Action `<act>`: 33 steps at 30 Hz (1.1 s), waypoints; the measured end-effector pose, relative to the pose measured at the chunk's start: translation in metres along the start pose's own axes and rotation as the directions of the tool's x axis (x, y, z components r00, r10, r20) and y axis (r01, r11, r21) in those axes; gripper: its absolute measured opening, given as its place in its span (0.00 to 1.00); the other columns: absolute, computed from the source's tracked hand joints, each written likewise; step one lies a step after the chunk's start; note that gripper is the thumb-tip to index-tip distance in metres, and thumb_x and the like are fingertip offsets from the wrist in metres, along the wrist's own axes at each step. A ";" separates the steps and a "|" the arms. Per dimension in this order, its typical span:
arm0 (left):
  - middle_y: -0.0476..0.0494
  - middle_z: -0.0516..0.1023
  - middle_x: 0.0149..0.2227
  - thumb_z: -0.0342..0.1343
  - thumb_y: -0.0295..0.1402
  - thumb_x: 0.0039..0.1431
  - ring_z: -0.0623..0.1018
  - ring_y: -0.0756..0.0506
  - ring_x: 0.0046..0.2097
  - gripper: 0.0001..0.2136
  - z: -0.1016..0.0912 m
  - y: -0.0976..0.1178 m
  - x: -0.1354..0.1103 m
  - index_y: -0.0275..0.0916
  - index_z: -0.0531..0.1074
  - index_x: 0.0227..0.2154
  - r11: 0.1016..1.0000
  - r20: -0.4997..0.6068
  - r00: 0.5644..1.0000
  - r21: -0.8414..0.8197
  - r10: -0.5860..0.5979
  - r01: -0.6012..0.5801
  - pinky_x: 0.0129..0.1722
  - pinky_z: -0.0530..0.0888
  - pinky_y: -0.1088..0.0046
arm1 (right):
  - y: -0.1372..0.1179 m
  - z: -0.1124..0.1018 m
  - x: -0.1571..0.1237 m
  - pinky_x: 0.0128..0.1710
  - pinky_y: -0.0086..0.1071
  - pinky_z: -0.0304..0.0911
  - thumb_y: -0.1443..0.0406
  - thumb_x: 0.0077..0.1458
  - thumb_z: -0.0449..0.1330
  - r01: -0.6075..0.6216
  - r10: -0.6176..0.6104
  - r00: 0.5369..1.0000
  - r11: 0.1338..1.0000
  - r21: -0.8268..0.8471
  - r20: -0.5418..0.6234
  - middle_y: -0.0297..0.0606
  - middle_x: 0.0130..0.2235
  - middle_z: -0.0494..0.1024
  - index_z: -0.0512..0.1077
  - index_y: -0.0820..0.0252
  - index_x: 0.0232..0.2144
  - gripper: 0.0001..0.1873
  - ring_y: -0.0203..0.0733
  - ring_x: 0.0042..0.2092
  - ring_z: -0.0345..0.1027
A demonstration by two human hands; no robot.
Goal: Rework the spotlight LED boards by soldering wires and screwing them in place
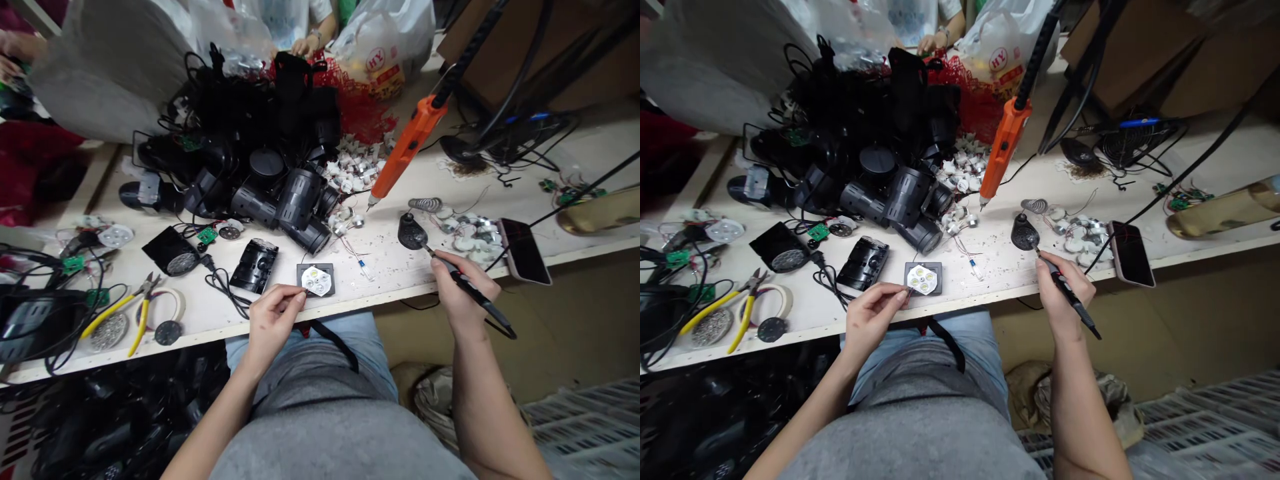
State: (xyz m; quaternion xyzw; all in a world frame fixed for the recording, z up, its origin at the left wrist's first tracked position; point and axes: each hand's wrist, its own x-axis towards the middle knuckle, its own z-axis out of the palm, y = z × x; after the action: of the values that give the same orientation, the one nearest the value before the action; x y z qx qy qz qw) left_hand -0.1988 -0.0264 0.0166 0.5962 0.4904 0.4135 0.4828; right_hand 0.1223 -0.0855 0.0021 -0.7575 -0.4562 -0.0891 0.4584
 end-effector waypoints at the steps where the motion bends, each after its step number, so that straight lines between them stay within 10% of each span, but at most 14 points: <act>1: 0.46 0.80 0.29 0.64 0.37 0.57 0.79 0.50 0.28 0.07 0.000 0.000 0.000 0.39 0.81 0.32 1.000 -0.004 1.000 0.006 -0.010 0.010 0.29 0.77 0.78 | 0.001 0.000 0.000 0.42 0.37 0.72 0.59 0.56 0.62 0.003 -0.003 1.000 1.000 0.001 0.006 0.40 0.36 0.84 0.81 0.58 0.36 0.11 0.45 0.38 0.78; 19: 0.48 0.78 0.26 0.63 0.39 0.56 0.74 0.52 0.25 0.09 0.001 -0.002 -0.002 0.37 0.79 0.31 0.996 -0.004 0.998 0.058 -0.068 0.068 0.26 0.73 0.79 | -0.004 0.003 -0.004 0.36 0.33 0.69 0.58 0.61 0.57 0.239 -0.201 0.955 0.956 -0.167 0.216 0.40 0.30 0.78 0.80 0.59 0.39 0.15 0.41 0.31 0.72; 33: 0.45 0.74 0.34 0.62 0.33 0.59 0.74 0.52 0.30 0.05 0.008 -0.001 -0.006 0.39 0.79 0.30 0.980 -0.064 0.990 0.162 0.125 -0.113 0.26 0.74 0.78 | -0.006 -0.008 0.001 0.47 0.47 0.72 0.55 0.57 0.63 -0.085 0.086 0.991 0.996 -0.010 0.100 0.44 0.39 0.84 0.82 0.57 0.39 0.14 0.55 0.41 0.79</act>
State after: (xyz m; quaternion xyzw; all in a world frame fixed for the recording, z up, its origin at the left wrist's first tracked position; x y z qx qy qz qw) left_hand -0.1920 -0.0334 0.0140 0.6451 0.5026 0.4233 0.3899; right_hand 0.1202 -0.0895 0.0111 -0.7811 -0.4455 -0.0326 0.4363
